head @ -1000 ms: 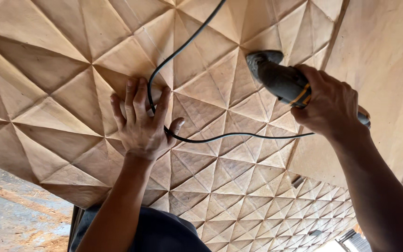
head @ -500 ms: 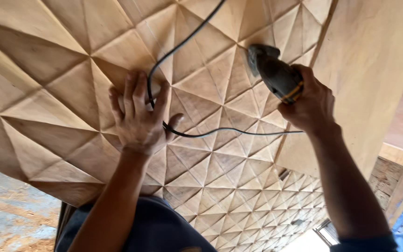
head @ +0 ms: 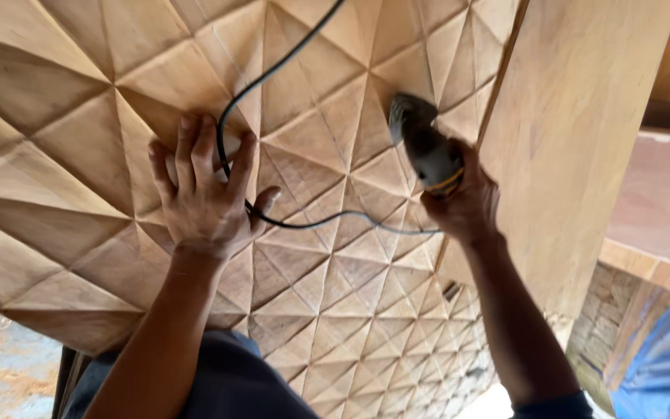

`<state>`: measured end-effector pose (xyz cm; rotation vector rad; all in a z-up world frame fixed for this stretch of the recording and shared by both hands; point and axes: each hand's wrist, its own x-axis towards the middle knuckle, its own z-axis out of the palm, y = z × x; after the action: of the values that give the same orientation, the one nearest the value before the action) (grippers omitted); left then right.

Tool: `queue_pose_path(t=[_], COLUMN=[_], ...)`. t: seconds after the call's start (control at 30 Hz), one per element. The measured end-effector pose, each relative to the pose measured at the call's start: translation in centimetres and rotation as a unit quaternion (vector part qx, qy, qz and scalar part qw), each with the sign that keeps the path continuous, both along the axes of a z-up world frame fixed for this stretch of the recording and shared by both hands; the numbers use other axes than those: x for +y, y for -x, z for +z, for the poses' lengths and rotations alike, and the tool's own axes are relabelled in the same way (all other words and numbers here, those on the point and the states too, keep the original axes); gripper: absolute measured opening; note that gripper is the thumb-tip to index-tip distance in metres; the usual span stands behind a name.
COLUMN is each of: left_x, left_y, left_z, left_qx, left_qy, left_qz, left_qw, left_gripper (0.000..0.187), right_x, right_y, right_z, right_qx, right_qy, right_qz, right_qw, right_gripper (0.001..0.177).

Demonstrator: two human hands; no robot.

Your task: The person uses an electric sander to smooth the surface of a large wooden panel featuring a geometric triangular pattern. They move the tool systematically across the panel, occasionally adjusting their grip and the power cord to reach different sections.

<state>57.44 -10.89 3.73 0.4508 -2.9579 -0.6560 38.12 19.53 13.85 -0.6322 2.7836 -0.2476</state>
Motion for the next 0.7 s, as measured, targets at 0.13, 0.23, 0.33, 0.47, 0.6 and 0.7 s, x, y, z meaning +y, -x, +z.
queue_pose_path(t=[0.13,0.23,0.33,0.47,0.6,0.7], left_x=[0.0,0.1,0.0,0.1,-0.1,-0.1], left_y=[-0.3,0.1,0.2,-0.1,0.3,0.0], left_z=[-0.1,-0.1,-0.2,0.1,0.1,0.3], left_qx=[-0.008,-0.003,0.004,-0.005,0.002,-0.008], left_qy=[0.008,0.002,0.000,-0.010,-0.010,-0.026], left_qz=[-0.001,0.003,0.005,0.000,0.004,0.000], left_qw=[1.000,1.000,1.000,1.000,1.000,1.000], left_gripper=[0.069,0.068,0.069,0.069,0.072,0.069], right_x=[0.2,0.3,0.3,0.6,0.4,0.4], right_y=[-0.8,-0.7,-0.6,-1.0,-0.1,-0.2], right_z=[-0.7,-0.8,-1.3,-1.3,-1.3,-1.2], right_qx=[0.006,0.005,0.032,0.026,0.023,0.021], right_qy=[0.006,0.026,0.048,0.021,0.041,0.033], right_qz=[-0.039,-0.036,-0.003,-0.034,-0.003,-0.018], right_qw=[0.999,0.999,0.998,0.999,0.999,0.999], right_gripper=[0.069,0.070,0.071,0.069,0.070,0.068])
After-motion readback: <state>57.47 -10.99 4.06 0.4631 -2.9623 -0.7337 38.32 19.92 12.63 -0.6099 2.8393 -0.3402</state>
